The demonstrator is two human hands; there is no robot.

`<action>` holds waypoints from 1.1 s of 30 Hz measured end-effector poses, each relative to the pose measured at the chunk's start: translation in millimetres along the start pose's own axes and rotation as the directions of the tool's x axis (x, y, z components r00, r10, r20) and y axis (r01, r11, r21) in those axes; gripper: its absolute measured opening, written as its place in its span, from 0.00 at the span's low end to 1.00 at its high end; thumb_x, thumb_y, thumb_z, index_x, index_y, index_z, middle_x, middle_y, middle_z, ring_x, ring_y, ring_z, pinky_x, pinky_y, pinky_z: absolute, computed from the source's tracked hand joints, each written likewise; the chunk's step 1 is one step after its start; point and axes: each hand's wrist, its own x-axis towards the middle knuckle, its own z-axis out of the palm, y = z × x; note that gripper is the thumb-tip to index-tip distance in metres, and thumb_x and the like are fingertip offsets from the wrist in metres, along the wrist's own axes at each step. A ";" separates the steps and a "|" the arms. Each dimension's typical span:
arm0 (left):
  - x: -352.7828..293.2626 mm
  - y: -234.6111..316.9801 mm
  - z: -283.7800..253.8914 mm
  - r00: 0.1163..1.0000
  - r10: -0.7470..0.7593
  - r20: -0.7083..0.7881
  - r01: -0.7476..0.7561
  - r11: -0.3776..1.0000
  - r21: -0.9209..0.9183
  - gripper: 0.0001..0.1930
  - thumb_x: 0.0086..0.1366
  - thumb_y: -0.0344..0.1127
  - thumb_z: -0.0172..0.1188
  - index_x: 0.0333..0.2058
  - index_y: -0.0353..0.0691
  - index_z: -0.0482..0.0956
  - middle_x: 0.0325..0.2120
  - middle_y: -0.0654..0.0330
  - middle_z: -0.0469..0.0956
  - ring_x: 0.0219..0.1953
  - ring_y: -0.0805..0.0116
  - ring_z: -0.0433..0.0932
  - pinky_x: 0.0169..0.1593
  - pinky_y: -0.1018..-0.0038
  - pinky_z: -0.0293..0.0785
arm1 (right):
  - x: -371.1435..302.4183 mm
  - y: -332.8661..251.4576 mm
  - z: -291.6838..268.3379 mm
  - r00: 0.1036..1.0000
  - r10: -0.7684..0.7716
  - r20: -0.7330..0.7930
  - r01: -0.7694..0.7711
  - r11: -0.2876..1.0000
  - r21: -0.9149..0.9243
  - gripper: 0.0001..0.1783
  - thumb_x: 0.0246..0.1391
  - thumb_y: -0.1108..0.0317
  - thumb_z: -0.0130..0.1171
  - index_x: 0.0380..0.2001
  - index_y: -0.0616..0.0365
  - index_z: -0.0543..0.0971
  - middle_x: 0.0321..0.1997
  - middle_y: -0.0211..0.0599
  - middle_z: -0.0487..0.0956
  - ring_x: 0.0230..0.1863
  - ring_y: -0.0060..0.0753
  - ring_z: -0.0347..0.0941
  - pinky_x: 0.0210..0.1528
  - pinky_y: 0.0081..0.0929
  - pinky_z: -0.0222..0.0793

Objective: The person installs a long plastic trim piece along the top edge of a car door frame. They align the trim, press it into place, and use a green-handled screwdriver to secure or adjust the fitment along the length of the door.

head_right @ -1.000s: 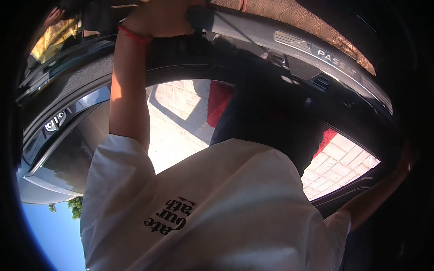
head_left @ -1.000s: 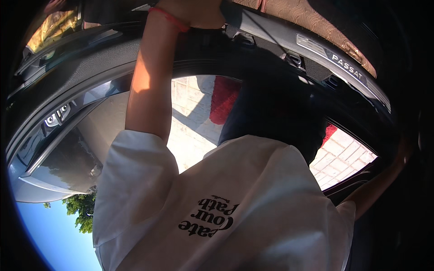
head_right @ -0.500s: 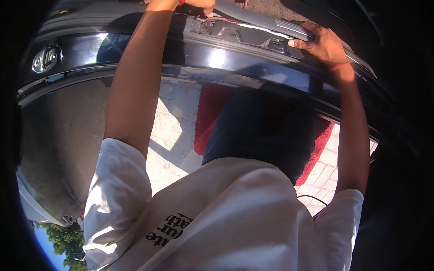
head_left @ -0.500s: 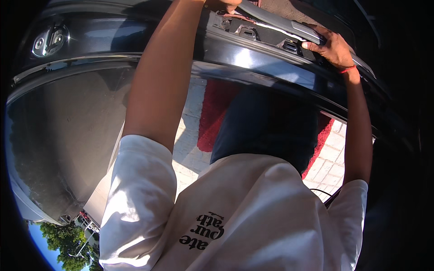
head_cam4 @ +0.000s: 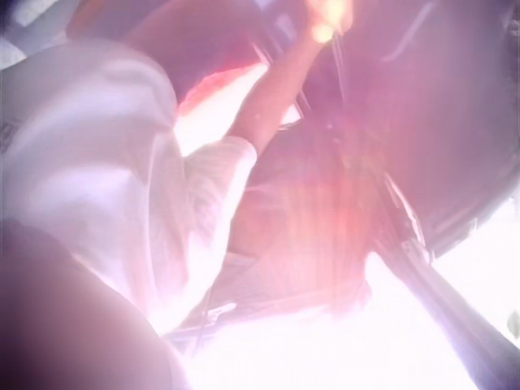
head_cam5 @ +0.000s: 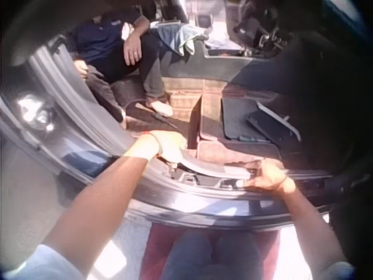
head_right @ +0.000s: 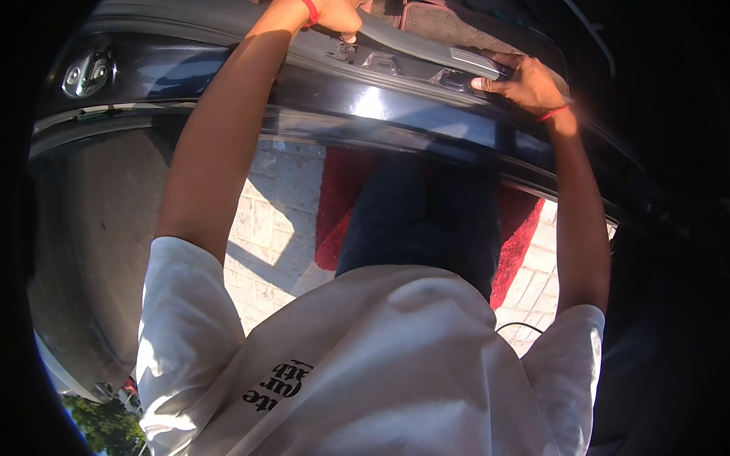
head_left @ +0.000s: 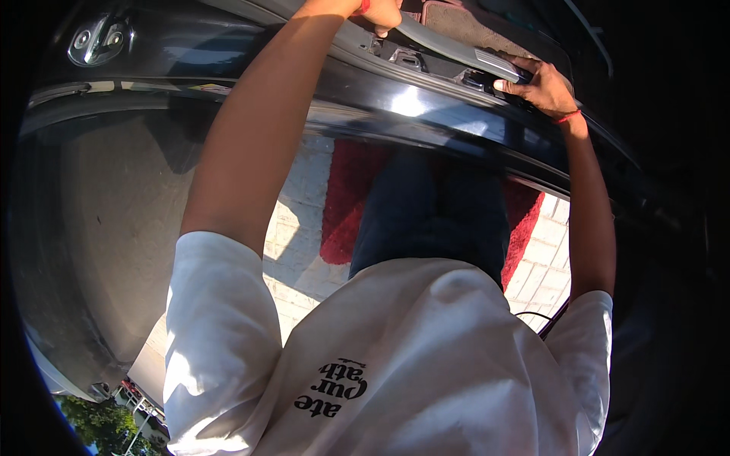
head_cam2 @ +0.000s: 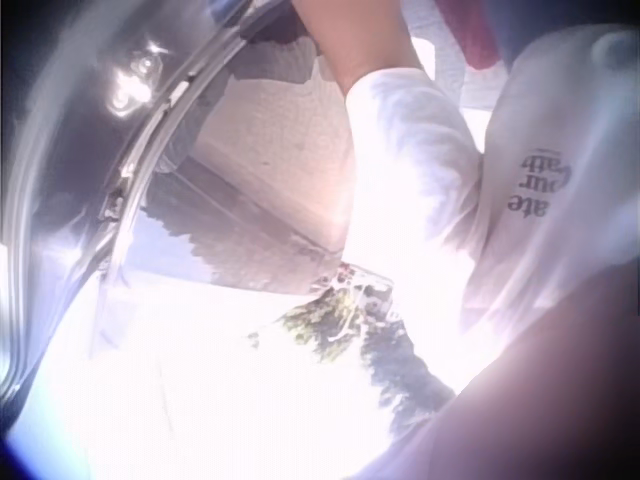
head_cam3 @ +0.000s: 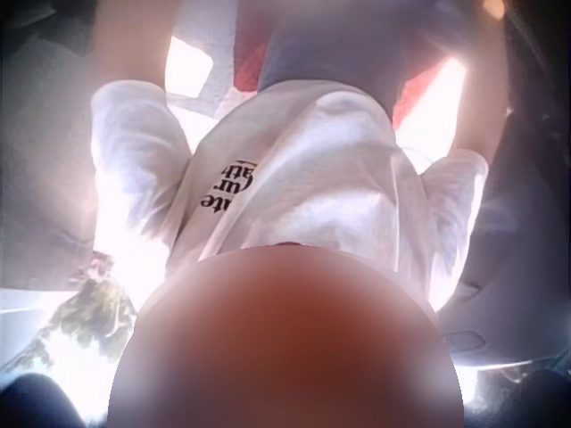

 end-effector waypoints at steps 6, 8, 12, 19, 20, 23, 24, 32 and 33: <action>-14.2 17.9 -18.8 0.998 0.016 0.069 -0.018 1.000 0.022 0.32 0.41 0.44 0.80 0.47 0.38 0.86 0.46 0.45 0.85 0.51 0.46 0.83 0.54 0.56 0.78 | -10.1 10.1 6.7 0.979 -0.158 -0.132 0.162 0.987 0.020 0.44 0.44 0.37 0.78 0.50 0.70 0.85 0.24 0.48 0.82 0.26 0.36 0.80 0.38 0.32 0.77; -13.0 -0.5 -4.8 0.998 -0.033 0.058 0.038 0.996 -0.086 0.34 0.41 0.43 0.81 0.49 0.36 0.83 0.44 0.45 0.85 0.49 0.46 0.83 0.53 0.57 0.78 | -7.8 -3.2 7.9 0.967 -0.223 -0.120 0.233 0.970 0.069 0.43 0.45 0.37 0.78 0.49 0.67 0.85 0.25 0.49 0.83 0.28 0.40 0.82 0.39 0.34 0.77; -15.4 23.7 -8.2 0.995 -0.068 0.075 0.074 0.994 -0.083 0.36 0.40 0.44 0.80 0.50 0.35 0.82 0.41 0.43 0.85 0.45 0.47 0.84 0.50 0.60 0.78 | -22.4 8.9 24.6 0.935 -0.238 -0.261 0.212 0.969 -0.126 0.41 0.45 0.32 0.74 0.49 0.58 0.87 0.34 0.50 0.86 0.38 0.54 0.85 0.44 0.43 0.79; -49.6 10.3 -33.4 0.970 -0.224 0.098 0.231 0.971 -0.063 0.23 0.72 0.52 0.57 0.37 0.36 0.89 0.39 0.45 0.87 0.43 0.47 0.85 0.48 0.58 0.78 | -17.3 -0.5 38.2 0.885 -0.377 -0.273 0.322 0.920 -0.226 0.48 0.45 0.25 0.68 0.62 0.47 0.81 0.56 0.46 0.83 0.59 0.50 0.79 0.59 0.44 0.76; -41.3 9.9 -35.3 0.953 -0.295 0.072 0.287 0.952 0.108 0.25 0.72 0.54 0.56 0.35 0.37 0.89 0.38 0.44 0.87 0.42 0.45 0.85 0.48 0.57 0.78 | -21.0 5.3 37.6 0.867 -0.404 -0.292 0.327 0.903 -0.279 0.49 0.46 0.25 0.67 0.63 0.45 0.80 0.59 0.45 0.82 0.61 0.50 0.78 0.61 0.44 0.75; -37.9 10.4 -26.9 0.988 -0.133 0.080 0.126 0.988 0.093 0.25 0.70 0.53 0.56 0.36 0.34 0.88 0.38 0.41 0.85 0.41 0.43 0.85 0.48 0.55 0.78 | -28.0 19.3 41.5 0.875 -0.390 -0.286 0.290 0.896 -0.336 0.46 0.49 0.26 0.64 0.66 0.41 0.78 0.62 0.42 0.81 0.64 0.47 0.76 0.65 0.43 0.71; -45.7 14.5 -27.0 0.994 -0.066 0.083 0.061 0.996 0.062 0.25 0.70 0.53 0.57 0.36 0.33 0.88 0.38 0.40 0.85 0.41 0.42 0.85 0.48 0.55 0.78 | -27.9 17.9 44.4 0.872 -0.397 -0.286 0.291 0.891 -0.348 0.46 0.51 0.26 0.63 0.67 0.39 0.77 0.63 0.41 0.81 0.65 0.47 0.75 0.67 0.43 0.70; -40.9 -4.0 -17.8 0.996 -0.085 0.042 0.074 0.976 0.204 0.25 0.68 0.53 0.59 0.38 0.31 0.88 0.39 0.39 0.85 0.42 0.44 0.85 0.50 0.56 0.78 | -31.4 5.7 60.1 0.831 -0.435 -0.347 0.300 0.875 -0.380 0.41 0.58 0.28 0.59 0.69 0.36 0.75 0.65 0.38 0.79 0.67 0.44 0.74 0.70 0.43 0.67; -37.2 -0.2 -21.3 0.995 -0.100 0.021 0.096 0.984 0.153 0.25 0.68 0.53 0.59 0.38 0.31 0.88 0.39 0.40 0.85 0.42 0.45 0.85 0.50 0.56 0.78 | -31.5 9.7 58.3 0.842 -0.426 -0.330 0.286 0.873 -0.396 0.42 0.58 0.28 0.59 0.69 0.36 0.75 0.64 0.39 0.79 0.67 0.44 0.74 0.70 0.43 0.67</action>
